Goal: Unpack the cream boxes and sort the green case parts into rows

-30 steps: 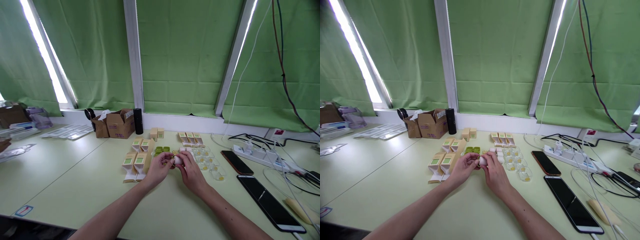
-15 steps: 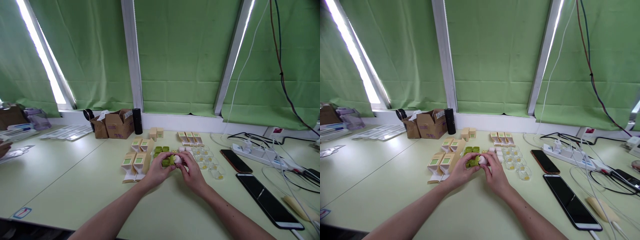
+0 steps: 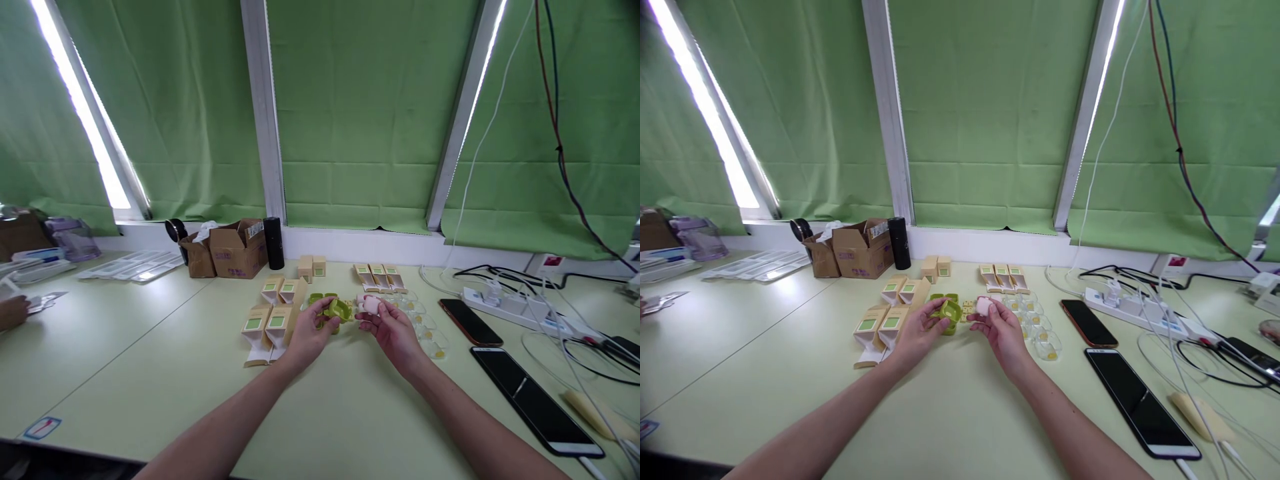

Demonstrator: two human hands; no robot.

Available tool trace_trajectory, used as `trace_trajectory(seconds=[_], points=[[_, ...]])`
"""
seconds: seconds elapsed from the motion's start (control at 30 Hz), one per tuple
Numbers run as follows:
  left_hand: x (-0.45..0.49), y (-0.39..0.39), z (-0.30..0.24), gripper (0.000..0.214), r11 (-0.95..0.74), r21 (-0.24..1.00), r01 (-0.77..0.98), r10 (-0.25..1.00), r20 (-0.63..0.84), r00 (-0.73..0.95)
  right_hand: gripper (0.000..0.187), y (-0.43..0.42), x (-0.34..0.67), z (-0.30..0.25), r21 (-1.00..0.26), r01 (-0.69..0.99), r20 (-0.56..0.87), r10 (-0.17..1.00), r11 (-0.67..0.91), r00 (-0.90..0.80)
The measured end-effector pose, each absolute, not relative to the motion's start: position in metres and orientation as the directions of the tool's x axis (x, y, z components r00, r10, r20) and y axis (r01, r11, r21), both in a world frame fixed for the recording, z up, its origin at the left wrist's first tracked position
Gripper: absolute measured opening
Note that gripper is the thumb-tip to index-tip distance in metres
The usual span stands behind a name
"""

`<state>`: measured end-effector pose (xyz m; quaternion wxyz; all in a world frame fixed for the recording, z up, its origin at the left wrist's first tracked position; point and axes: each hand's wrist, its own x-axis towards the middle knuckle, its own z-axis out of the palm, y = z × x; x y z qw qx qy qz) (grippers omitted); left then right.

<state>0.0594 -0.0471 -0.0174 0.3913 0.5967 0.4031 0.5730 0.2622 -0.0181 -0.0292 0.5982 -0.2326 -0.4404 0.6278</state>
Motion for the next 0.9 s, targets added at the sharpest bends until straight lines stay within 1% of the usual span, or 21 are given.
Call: trace_trajectory(seconds=[0.07,0.17,0.27,0.47,0.67,0.9], points=[[0.06,-0.047,-0.018,0.06,-0.359,0.932,-0.041,0.933,0.36,0.012,0.04,-0.017,0.264,-0.029,-0.807,-0.588,0.21,0.955,0.048,-0.21],[0.06,-0.046,-0.019,0.061,-0.352,0.93,-0.103,0.936,0.352,-0.018,0.036,-0.018,0.264,-0.029,-0.808,-0.589,0.215,0.941,0.021,-0.261],[0.059,-0.045,-0.018,0.064,-0.352,0.927,-0.129,0.936,0.348,-0.054,0.035,-0.019,0.264,-0.028,-0.814,-0.58,0.225,0.932,0.019,-0.285],[0.059,-0.047,-0.015,0.065,-0.35,0.924,-0.152,0.936,0.339,-0.091,0.039,-0.025,0.263,-0.023,-0.808,-0.589,0.209,0.939,0.008,-0.274],[0.059,-0.048,-0.016,0.065,-0.351,0.921,-0.171,0.935,0.336,-0.112,0.046,-0.03,0.261,-0.018,-0.824,-0.561,0.236,0.95,0.084,-0.205],[0.059,-0.048,-0.016,0.065,-0.341,0.924,-0.172,0.939,0.323,-0.121,0.043,-0.03,0.261,-0.019,-0.855,-0.492,0.285,0.941,0.165,-0.181]])
